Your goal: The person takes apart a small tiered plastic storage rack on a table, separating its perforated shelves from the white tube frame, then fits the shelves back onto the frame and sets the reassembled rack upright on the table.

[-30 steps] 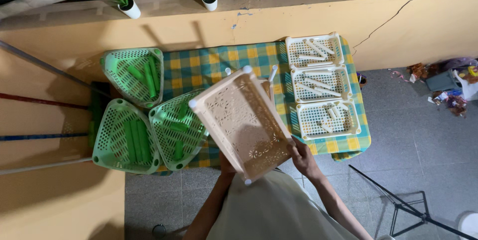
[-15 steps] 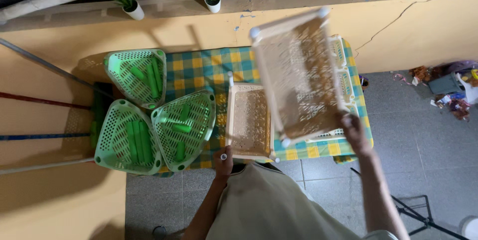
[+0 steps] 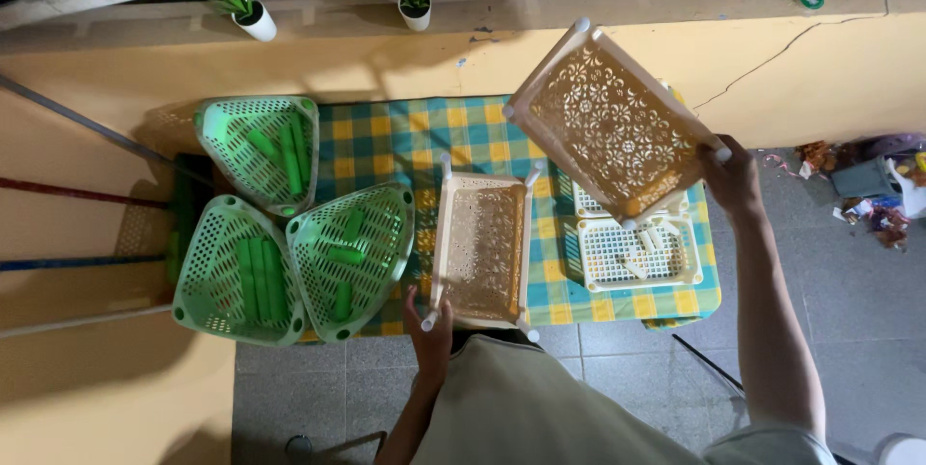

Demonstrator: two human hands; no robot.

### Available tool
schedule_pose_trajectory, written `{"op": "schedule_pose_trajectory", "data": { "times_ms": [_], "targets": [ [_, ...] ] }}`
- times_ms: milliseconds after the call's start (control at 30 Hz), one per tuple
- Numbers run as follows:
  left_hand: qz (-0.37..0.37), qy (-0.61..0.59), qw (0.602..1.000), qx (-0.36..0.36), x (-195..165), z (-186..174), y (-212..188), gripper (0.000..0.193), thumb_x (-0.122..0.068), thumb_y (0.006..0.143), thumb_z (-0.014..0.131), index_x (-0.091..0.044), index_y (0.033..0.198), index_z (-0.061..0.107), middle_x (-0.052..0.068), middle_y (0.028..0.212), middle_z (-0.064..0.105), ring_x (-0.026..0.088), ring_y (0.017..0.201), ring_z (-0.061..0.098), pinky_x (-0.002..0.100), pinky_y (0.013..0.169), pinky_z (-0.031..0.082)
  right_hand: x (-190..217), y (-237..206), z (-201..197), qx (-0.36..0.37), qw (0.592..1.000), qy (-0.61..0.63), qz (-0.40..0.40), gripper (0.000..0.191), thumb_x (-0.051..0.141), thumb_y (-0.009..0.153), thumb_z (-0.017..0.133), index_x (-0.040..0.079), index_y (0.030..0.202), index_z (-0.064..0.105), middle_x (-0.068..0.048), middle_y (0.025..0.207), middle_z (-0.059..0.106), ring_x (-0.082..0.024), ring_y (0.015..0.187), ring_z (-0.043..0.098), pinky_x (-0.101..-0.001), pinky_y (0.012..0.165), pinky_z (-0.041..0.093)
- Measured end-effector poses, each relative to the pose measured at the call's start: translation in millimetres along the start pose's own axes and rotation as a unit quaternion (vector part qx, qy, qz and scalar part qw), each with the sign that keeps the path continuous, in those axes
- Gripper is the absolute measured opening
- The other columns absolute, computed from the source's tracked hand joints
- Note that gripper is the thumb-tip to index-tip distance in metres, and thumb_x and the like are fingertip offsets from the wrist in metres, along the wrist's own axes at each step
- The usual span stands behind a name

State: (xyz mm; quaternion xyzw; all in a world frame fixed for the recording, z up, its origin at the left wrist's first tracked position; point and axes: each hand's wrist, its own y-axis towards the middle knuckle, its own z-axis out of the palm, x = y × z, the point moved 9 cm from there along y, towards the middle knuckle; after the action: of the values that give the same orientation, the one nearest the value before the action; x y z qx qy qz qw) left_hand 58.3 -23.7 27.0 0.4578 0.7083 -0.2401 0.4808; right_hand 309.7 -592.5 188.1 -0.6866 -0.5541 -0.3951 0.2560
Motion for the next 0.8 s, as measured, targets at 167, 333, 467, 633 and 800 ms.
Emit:
{"op": "schedule_pose_trajectory", "data": {
  "times_ms": [167,333,467,633,800],
  "targets": [
    [-0.251,-0.045,0.964,0.082,69,28,-21,0.098,-0.038,0.084,0.082,0.003,0.151,0.023,0.023,0.145,0.043,0.036,0.129,0.049,0.044,0.102,0.046,-2,36,23,0.004,1.0,-0.023,0.013,0.032,0.026,0.105,0.07,-0.001,0.122,0.066,-0.008,0.094,0.07,-0.013,0.082,0.064,-0.0303,0.071,0.052],
    [-0.307,-0.063,0.939,0.144,90,50,-36,0.071,-0.047,0.085,0.077,0.002,0.133,0.057,0.019,0.123,0.07,0.029,0.108,0.067,0.04,0.095,0.052,15,64,63,0.034,0.999,0.0,0.032,0.033,0.03,0.103,0.07,0.004,0.124,0.066,-0.008,0.096,0.072,-0.011,0.084,0.067,-0.0295,0.069,0.055],
    [-0.483,-0.016,0.851,0.205,111,67,-67,0.068,-0.049,0.093,0.075,0.003,0.135,0.063,0.032,0.12,0.066,0.049,0.104,0.066,0.049,0.092,0.051,32,80,110,0.068,0.996,-0.034,0.043,0.029,0.03,0.101,0.071,0.007,0.118,0.067,-0.009,0.089,0.072,-0.013,0.076,0.068,-0.0311,0.066,0.056],
    [-0.543,-0.273,0.79,0.082,112,80,-77,0.075,-0.032,0.089,0.077,-0.01,0.149,0.037,0.007,0.133,0.057,0.023,0.122,0.058,0.043,0.105,0.048,67,100,169,0.099,0.986,-0.107,-0.084,0.03,0.031,0.101,0.073,0.004,0.113,0.07,-0.009,0.086,0.072,-0.016,0.071,0.069,-0.035,0.064,0.056],
    [-0.541,-0.32,0.776,0.055,114,84,-80,0.06,-0.028,0.089,0.072,-0.008,0.143,0.054,0.008,0.126,0.065,0.024,0.113,0.062,0.041,0.097,0.053,54,120,237,0.21,0.976,-0.049,0.035,0.035,0.037,0.097,0.07,0.007,0.114,0.069,-0.009,0.081,0.071,-0.017,0.067,0.07,-0.0342,0.06,0.06]
  ]
}}
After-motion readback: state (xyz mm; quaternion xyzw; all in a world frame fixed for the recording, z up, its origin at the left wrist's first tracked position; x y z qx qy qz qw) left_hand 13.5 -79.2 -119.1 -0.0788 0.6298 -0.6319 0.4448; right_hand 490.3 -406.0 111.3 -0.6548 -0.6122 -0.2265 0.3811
